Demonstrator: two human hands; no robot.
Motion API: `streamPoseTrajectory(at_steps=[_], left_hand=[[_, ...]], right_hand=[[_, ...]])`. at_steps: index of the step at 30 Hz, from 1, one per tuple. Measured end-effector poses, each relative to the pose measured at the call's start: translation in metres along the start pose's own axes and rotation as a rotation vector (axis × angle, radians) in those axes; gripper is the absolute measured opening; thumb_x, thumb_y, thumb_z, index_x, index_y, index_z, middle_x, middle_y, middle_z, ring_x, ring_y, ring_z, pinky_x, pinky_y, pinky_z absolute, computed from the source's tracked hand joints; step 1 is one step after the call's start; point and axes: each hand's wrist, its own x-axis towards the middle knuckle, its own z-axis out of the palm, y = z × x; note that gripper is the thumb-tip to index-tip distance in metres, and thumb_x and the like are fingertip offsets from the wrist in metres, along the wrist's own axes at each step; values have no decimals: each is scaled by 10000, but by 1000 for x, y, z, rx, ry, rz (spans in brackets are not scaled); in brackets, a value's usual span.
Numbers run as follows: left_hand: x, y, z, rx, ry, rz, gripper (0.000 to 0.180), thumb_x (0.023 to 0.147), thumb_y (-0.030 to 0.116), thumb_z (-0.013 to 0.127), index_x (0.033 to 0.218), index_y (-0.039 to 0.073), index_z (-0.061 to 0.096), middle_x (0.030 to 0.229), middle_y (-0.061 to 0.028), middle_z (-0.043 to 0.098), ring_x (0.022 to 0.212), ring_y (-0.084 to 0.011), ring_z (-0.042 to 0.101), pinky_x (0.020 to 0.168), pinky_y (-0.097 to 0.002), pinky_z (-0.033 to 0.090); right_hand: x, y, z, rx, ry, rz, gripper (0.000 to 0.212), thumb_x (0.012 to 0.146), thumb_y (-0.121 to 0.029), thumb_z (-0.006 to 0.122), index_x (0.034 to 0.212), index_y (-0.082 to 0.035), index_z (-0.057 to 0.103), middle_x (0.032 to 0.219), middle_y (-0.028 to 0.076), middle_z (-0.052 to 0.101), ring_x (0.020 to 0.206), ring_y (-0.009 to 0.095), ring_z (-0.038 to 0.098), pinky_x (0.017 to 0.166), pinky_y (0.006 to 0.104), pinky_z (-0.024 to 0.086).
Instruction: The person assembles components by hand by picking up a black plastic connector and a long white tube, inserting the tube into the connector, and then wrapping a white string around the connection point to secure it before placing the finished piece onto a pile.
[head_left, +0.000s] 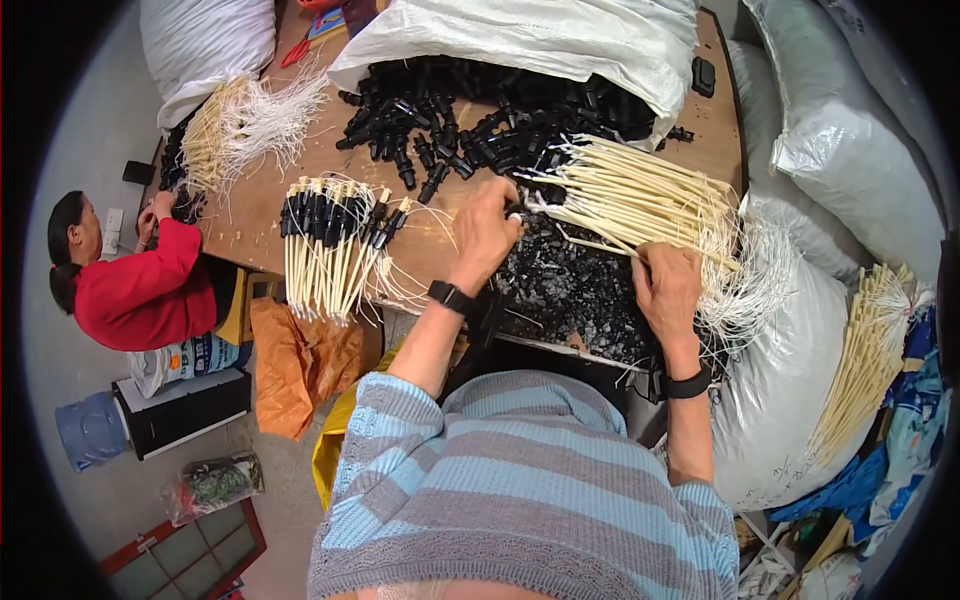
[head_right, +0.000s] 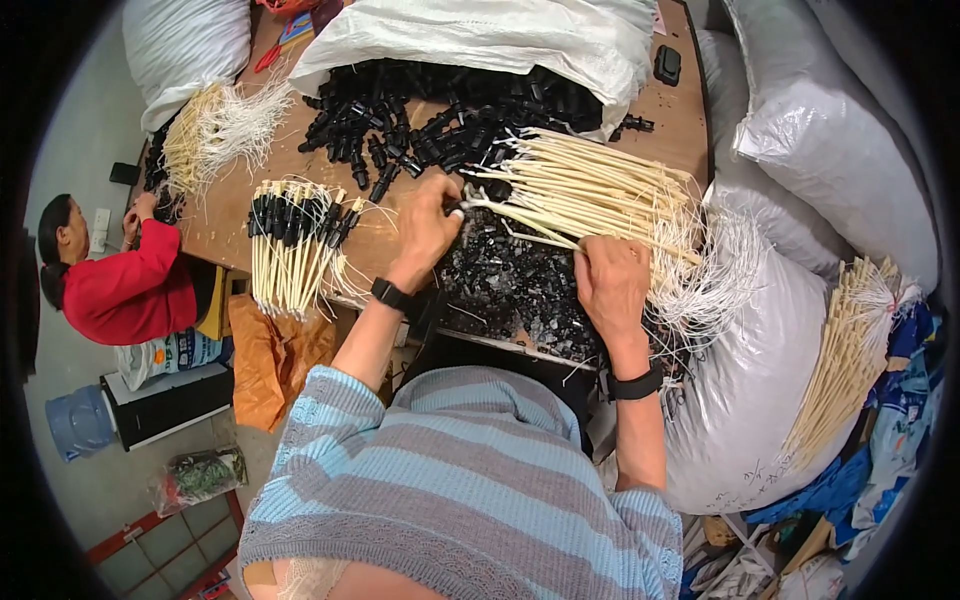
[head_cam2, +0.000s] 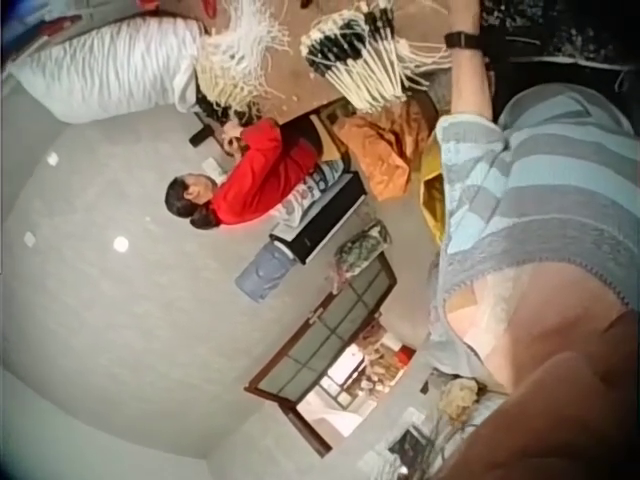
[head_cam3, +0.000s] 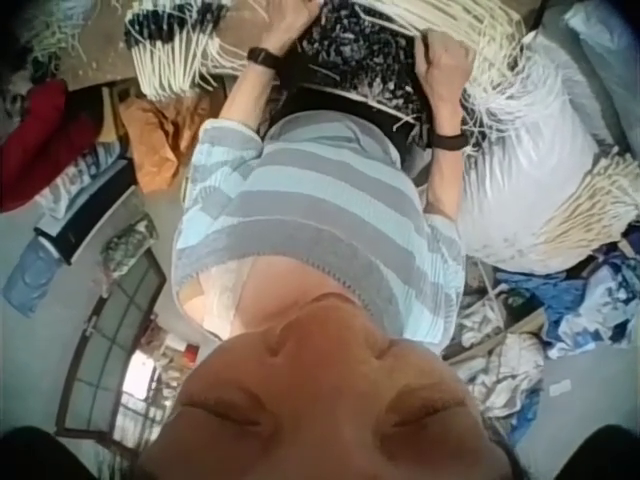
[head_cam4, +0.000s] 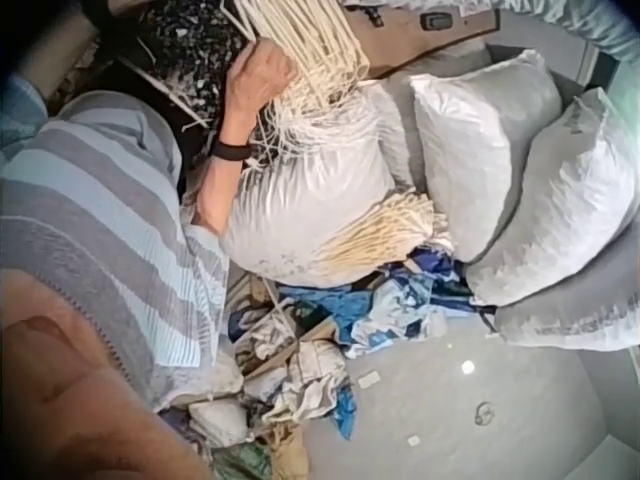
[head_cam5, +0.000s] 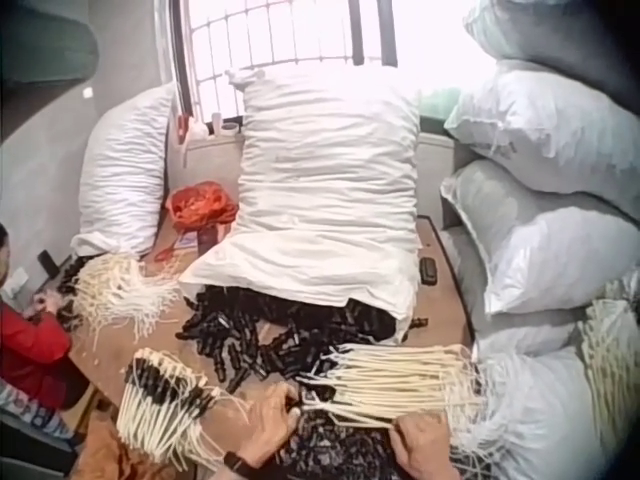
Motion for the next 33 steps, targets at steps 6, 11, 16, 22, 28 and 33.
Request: streamPoseTrajectory(at_steps=[6,11,16,22,28,33], left_hand=[[-20,-13,-17,-288,-51,25,387,757,-24,564,1121,66,659,1026,-128,641,974,-274,625,861,-325,479],[-28,-11,-26,-324,-187,209,430,722,-109,512,1100,40,655,1004,-125,663,961,-266,640,852,-319,489],[-24,-17,-39,-272,-288,62,400,699,-131,507,1046,28,628,928,-150,657,883,-252,655,801,-340,495],[-26,-20,-45,-110,-148,383,362,747,-103,517,1022,83,662,990,-105,691,946,-250,634,865,-360,428],[-39,9,-41,0,-278,693,268,784,16,627,1009,153,680,902,-34,680,819,-224,639,739,-362,490],[-61,31,-28,42,-316,531,390,720,98,746,1091,148,635,886,-48,664,725,-265,639,601,-363,515]], right_hand=[[-10,-22,-3,370,-85,72,140,847,-85,682,982,-46,684,751,114,638,618,289,606,550,346,461],[-14,-26,-4,306,-233,-25,113,857,-131,674,964,-101,695,711,89,604,580,278,598,507,355,450],[-15,-27,-8,453,-122,83,131,829,-74,706,956,-42,702,649,109,562,537,249,547,513,324,431],[-19,-34,-7,352,-210,23,149,832,-88,700,979,-62,703,655,100,569,542,261,560,504,333,430],[-15,-42,0,205,-284,-47,129,787,-73,710,914,-85,695,771,92,611,597,288,603,520,360,456],[-8,-43,9,351,-168,196,94,774,-48,707,759,-39,615,1174,129,619,691,223,632,563,306,477]])
